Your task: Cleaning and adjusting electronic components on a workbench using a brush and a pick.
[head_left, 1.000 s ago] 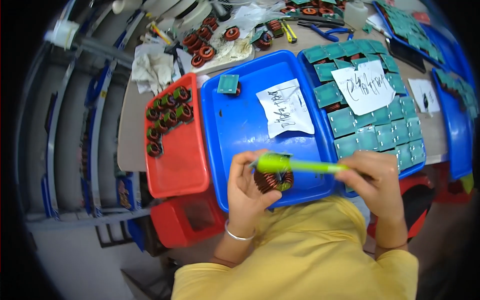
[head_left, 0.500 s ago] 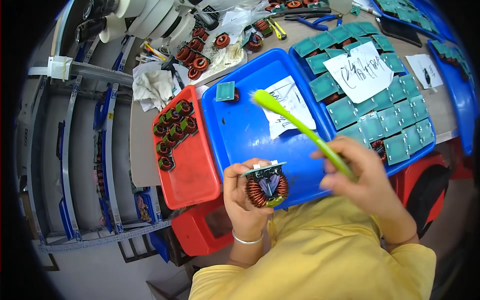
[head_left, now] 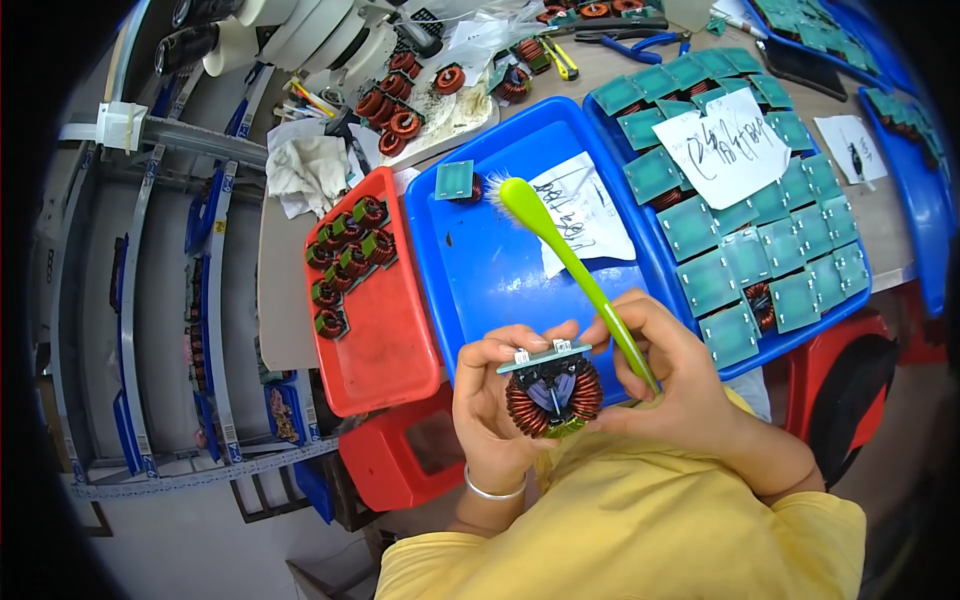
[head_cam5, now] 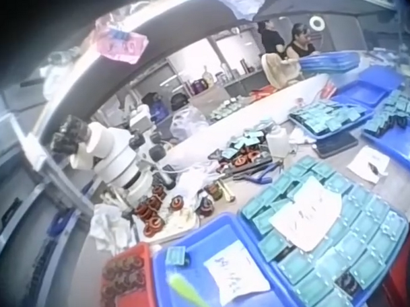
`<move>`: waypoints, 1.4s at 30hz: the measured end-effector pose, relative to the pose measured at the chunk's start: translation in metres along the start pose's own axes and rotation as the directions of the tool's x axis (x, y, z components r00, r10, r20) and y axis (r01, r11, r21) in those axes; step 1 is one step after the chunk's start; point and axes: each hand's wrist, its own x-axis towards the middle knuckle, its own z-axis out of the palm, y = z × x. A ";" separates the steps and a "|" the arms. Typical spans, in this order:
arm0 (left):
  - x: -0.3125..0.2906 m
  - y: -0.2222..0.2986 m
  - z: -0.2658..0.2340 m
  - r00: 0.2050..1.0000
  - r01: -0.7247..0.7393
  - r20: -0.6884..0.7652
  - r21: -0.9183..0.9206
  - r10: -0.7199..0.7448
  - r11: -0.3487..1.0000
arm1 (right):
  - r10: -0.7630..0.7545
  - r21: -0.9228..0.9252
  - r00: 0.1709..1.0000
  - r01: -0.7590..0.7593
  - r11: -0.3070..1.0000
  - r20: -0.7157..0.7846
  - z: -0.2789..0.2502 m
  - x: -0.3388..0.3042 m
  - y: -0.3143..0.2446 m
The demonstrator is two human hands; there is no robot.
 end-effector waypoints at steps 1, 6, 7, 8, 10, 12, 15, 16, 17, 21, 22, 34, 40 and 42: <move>0.000 0.001 0.001 0.999 0.033 -0.001 -0.049 -0.033 0.998 | -0.046 0.010 0.999 0.046 0.999 -0.004 0.000 0.000 0.001; -0.002 0.002 0.004 0.998 0.052 -0.025 0.004 -0.052 0.999 | -0.011 0.009 1.000 0.011 1.000 0.011 0.001 -0.002 -0.001; -0.002 0.002 0.005 0.998 0.054 -0.038 -0.025 -0.055 0.998 | 0.023 0.017 1.000 -0.023 1.000 0.021 0.001 -0.002 -0.003; -0.003 0.002 0.004 0.998 0.054 -0.038 -0.025 -0.055 0.998 | 0.022 0.017 1.000 -0.023 1.000 0.021 0.001 -0.003 -0.004; -0.004 0.004 0.003 0.998 0.057 -0.014 -0.029 -0.057 0.998 | 0.095 0.049 0.995 -0.096 0.994 0.033 0.001 -0.004 -0.005; -0.004 0.010 0.009 0.995 0.075 -0.061 0.017 -0.074 0.997 | 0.091 0.052 0.995 -0.092 0.994 0.031 0.000 -0.004 -0.004; -0.005 0.013 0.010 0.993 0.100 -0.081 0.127 -0.090 0.987 | 0.060 0.073 0.998 -0.060 0.996 0.001 0.000 -0.004 0.001; -0.006 0.013 0.009 0.994 0.102 -0.055 0.193 -0.094 0.976 | 0.032 0.090 0.999 -0.029 0.996 -0.029 0.000 -0.004 0.001; -0.006 0.013 0.005 0.994 0.104 -0.054 0.193 -0.095 0.976 | 0.032 0.089 0.999 -0.029 0.996 -0.031 -0.001 -0.004 0.001; -0.002 0.009 0.005 0.997 0.039 0.055 0.244 -0.054 0.969 | 0.010 0.061 1.000 -0.008 0.998 -0.026 -0.004 -0.004 0.000; -0.001 0.008 0.008 0.997 -0.016 0.080 0.196 0.000 0.980 | -0.010 0.062 0.999 0.012 0.998 -0.032 -0.004 -0.004 0.000; 0.002 0.006 0.009 0.997 -0.076 0.050 0.364 0.062 0.928 | -0.061 -0.084 0.998 0.061 0.995 0.000 -0.009 -0.005 -0.013; 0.002 0.007 0.002 0.985 -0.107 0.161 0.293 0.061 0.950 | -0.092 -0.113 0.996 0.090 0.989 -0.013 -0.009 -0.006 -0.014; 0.003 0.007 0.002 0.983 -0.120 0.172 0.306 0.069 0.945 | -0.101 -0.128 0.995 0.098 0.987 -0.015 -0.010 -0.005 -0.015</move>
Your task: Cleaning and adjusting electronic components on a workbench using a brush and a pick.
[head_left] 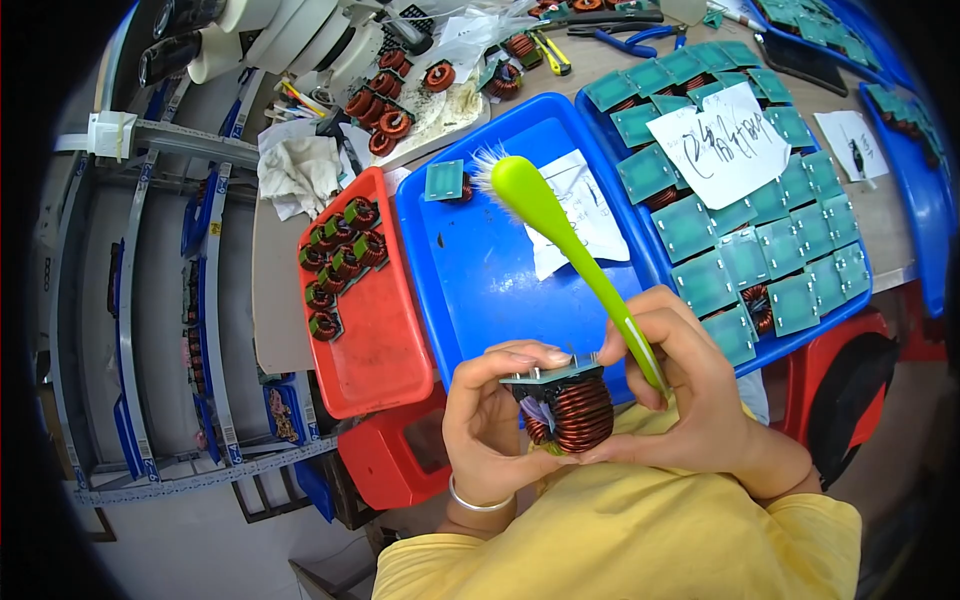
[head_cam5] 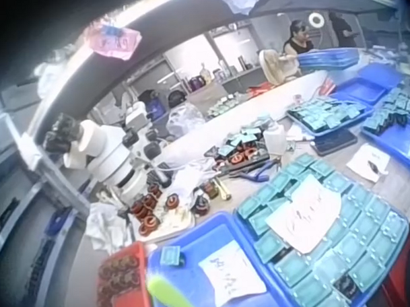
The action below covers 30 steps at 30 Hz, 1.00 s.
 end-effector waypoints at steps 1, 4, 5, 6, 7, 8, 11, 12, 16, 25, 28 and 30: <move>0.001 0.000 0.000 1.000 -0.012 0.008 0.016 0.012 1.000 | -0.009 -0.015 1.000 0.009 1.000 -0.003 -0.001 0.000 -0.001; 0.001 0.007 0.006 0.992 0.102 -0.067 -0.051 -0.105 0.993 | -0.035 -0.064 0.999 0.033 0.997 -0.042 -0.002 0.002 -0.003; 0.002 0.008 0.006 0.992 0.103 -0.066 -0.053 -0.106 0.993 | -0.034 -0.065 0.998 0.031 0.997 -0.043 -0.004 0.004 -0.003; 0.003 0.009 0.003 0.995 0.101 -0.031 0.066 -0.099 0.993 | -0.055 -0.107 0.998 0.053 0.993 -0.020 -0.005 0.006 -0.003; 0.003 0.009 0.002 0.995 0.093 0.004 0.184 -0.096 0.978 | -0.076 -0.149 0.997 0.076 0.986 0.005 -0.006 0.009 -0.003; 0.004 0.009 0.003 0.995 0.095 -0.006 0.182 -0.095 0.979 | -0.072 -0.150 0.997 0.074 0.986 0.014 -0.011 0.011 -0.006; 0.002 0.010 0.000 0.999 0.010 -0.049 0.538 0.019 0.843 | -0.145 -0.357 0.989 0.123 0.926 -0.036 -0.027 0.007 -0.009; 0.003 0.010 -0.002 0.998 0.012 -0.064 0.530 0.026 0.848 | -0.144 -0.366 0.989 0.127 0.922 -0.019 -0.034 0.000 -0.009; 0.003 0.004 -0.008 0.998 0.010 -0.055 0.592 0.028 0.806 | -0.048 -0.640 0.995 -0.017 0.768 -0.085 -0.047 -0.011 -0.004; 0.001 -0.005 -0.011 0.989 -0.055 -0.104 0.426 0.109 0.903 | -0.082 -0.683 0.962 -0.123 0.720 -0.260 -0.055 -0.004 -0.007; 0.001 -0.002 -0.012 0.993 -0.063 -0.060 0.471 0.104 0.880 | -0.212 -0.631 0.975 0.204 0.749 0.064 -0.040 -0.001 -0.021; 0.000 -0.001 -0.011 0.991 -0.077 -0.066 0.449 0.119 0.890 | -0.244 -0.679 0.965 0.242 0.693 0.095 -0.037 0.005 -0.016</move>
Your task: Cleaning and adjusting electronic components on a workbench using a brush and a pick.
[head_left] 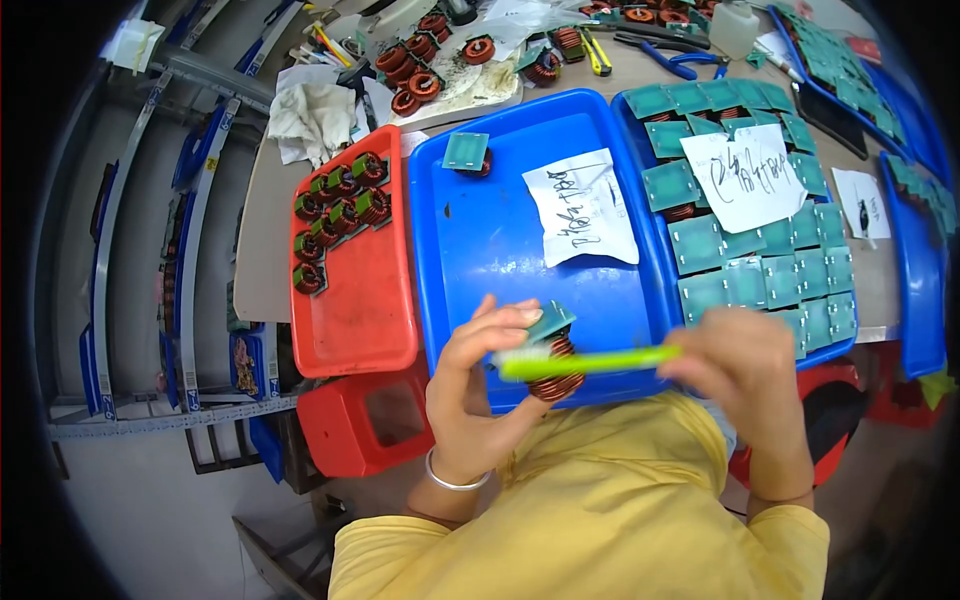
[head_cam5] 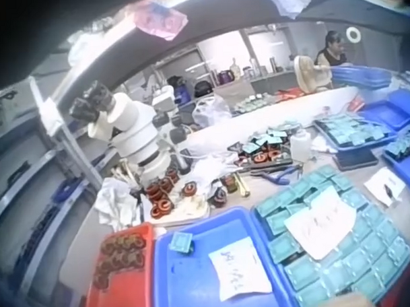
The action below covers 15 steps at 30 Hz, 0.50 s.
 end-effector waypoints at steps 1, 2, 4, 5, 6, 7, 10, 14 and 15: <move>0.000 0.000 0.000 0.998 0.060 0.025 -0.138 -0.057 0.989 | 0.097 0.013 0.995 -0.097 0.995 -0.015 -0.002 0.002 0.006; -0.001 -0.001 0.000 0.998 0.056 0.024 -0.136 -0.053 0.989 | 0.193 0.028 0.981 -0.192 0.981 -0.028 -0.004 0.002 0.010; -0.008 -0.006 0.001 0.876 0.361 0.005 -0.668 -0.482 0.650 | 0.300 0.087 0.952 -0.294 0.952 -0.063 -0.001 -0.006 0.008; -0.009 -0.009 0.000 0.857 0.337 0.064 -0.819 -0.511 0.464 | 0.370 0.159 0.925 -0.354 0.921 -0.082 0.000 -0.007 0.009; -0.010 -0.011 0.000 0.858 0.339 0.065 -0.817 -0.510 0.467 | 0.440 0.228 0.892 -0.411 0.883 -0.098 0.000 -0.009 0.010; -0.013 -0.013 0.000 0.858 0.314 0.100 -0.879 -0.504 0.359 | 0.441 0.233 0.892 -0.410 0.882 -0.100 0.003 -0.011 0.008; -0.018 -0.020 0.004 0.861 0.276 0.135 -0.934 -0.491 0.227 | 0.205 0.339 0.955 -0.269 0.901 0.213 0.019 -0.019 -0.002; -0.009 -0.013 0.014 0.898 0.265 0.159 -0.940 -0.410 0.216 | 0.101 0.473 0.899 -0.317 0.822 0.426 0.018 -0.030 0.006; -0.007 -0.005 0.016 0.853 0.381 0.141 -0.826 -0.502 0.415 | 0.235 0.578 0.927 -0.367 0.729 0.291 0.014 -0.032 0.006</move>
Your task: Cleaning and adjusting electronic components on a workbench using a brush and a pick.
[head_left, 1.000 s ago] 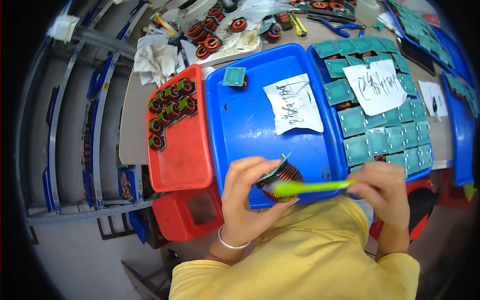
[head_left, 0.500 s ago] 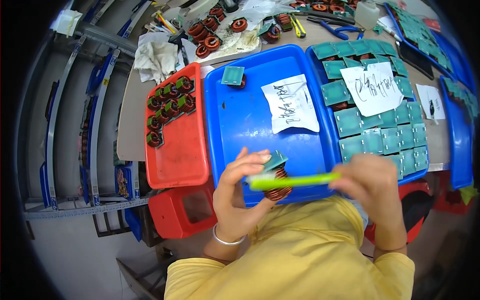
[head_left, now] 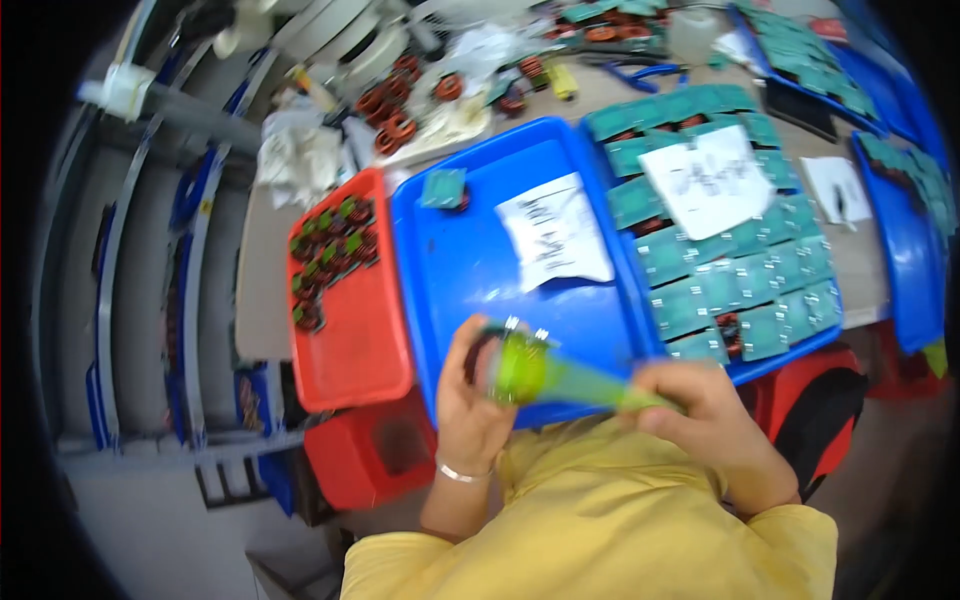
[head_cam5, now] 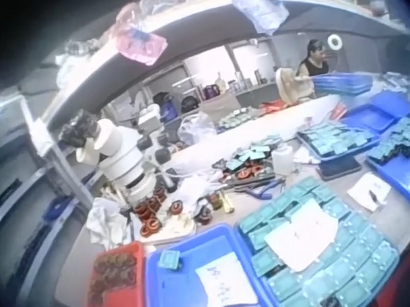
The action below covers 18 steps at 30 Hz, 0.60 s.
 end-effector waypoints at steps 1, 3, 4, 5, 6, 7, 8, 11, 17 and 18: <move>0.001 -0.002 0.003 0.996 0.035 -0.085 0.248 -0.014 0.968 | 0.060 0.078 0.997 -0.056 0.995 -0.050 -0.003 0.005 -0.007; 0.007 -0.009 -0.005 0.924 -0.303 0.330 0.320 0.194 0.898 | 0.021 0.102 0.999 -0.018 0.995 -0.027 -0.004 0.014 -0.011; 0.007 -0.011 0.005 0.925 -0.275 0.350 0.351 0.147 0.895 | 0.131 0.170 0.984 -0.150 0.974 0.122 -0.008 0.017 -0.019; 0.007 -0.012 0.016 0.921 -0.252 0.377 0.382 0.099 0.889 | 0.065 0.266 0.983 -0.110 0.958 0.171 -0.007 0.014 -0.009; 0.010 -0.015 0.015 0.878 -0.329 0.466 0.426 0.108 0.843 | -0.023 0.206 0.985 -0.013 0.979 0.170 -0.008 0.011 -0.005; 0.008 -0.016 0.021 0.891 -0.269 0.452 0.464 0.036 0.844 | 0.071 0.276 0.988 -0.107 0.955 0.136 -0.013 0.006 -0.015; 0.015 -0.015 0.034 0.874 -0.361 0.479 0.518 0.087 0.776 | 0.121 0.234 0.991 -0.130 0.964 0.054 -0.023 -0.001 -0.023; 0.033 -0.005 0.046 0.891 -0.428 0.415 0.628 0.186 0.650 | 0.017 -0.073 0.929 -0.048 0.996 -0.370 -0.072 -0.029 -0.040; 0.058 0.040 -0.015 0.954 -0.282 0.216 0.881 0.208 0.381 | -0.251 -0.322 0.271 -0.260 0.910 -0.929 -0.246 -0.081 -0.024; 0.064 0.047 -0.023 0.952 -0.279 0.201 0.882 0.232 0.380 | -0.261 -0.349 0.256 -0.411 0.842 -0.931 -0.278 -0.082 -0.020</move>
